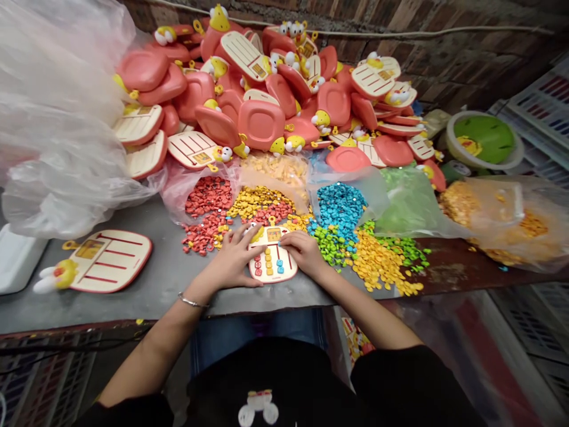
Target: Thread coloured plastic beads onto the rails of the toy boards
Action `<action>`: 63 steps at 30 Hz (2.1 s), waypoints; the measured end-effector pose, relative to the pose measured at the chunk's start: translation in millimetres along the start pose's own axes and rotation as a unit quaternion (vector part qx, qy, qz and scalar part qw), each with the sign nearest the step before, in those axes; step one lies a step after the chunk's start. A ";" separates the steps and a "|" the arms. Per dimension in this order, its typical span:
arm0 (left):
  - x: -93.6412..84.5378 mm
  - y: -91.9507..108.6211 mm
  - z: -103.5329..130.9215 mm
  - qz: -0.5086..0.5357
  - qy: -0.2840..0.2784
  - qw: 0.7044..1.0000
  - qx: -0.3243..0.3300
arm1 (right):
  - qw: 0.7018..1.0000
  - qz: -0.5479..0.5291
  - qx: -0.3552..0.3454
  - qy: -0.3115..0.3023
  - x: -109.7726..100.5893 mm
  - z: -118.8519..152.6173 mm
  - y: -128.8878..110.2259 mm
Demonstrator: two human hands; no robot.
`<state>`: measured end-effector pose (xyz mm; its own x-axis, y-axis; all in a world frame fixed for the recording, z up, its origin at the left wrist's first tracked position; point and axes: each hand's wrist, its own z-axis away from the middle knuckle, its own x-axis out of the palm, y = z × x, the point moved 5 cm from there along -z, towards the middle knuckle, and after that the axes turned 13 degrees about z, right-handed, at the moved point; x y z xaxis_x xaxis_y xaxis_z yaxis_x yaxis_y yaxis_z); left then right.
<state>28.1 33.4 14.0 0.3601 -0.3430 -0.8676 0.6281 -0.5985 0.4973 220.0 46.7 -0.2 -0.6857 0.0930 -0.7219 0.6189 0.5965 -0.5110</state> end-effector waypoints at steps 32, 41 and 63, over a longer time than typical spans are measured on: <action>-2.2 -2.0 1.1 0.016 0.001 1.000 -0.014 | 0.970 0.228 0.061 -0.052 -45.1 -30.8 65.7; 0.3 -4.3 2.0 0.017 -0.002 1.000 -0.015 | 0.996 -0.015 0.089 -0.007 -34.9 -23.9 18.4; 0.1 -2.8 1.9 0.020 0.013 1.000 -0.007 | 0.997 0.017 0.060 -0.034 -11.6 -0.8 7.0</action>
<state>25.1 33.7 12.5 0.4026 -0.3475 -0.8469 0.6230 -0.5738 0.5316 232.0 50.5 5.0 -0.6388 0.0541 -0.7675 0.6851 0.4939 -0.5354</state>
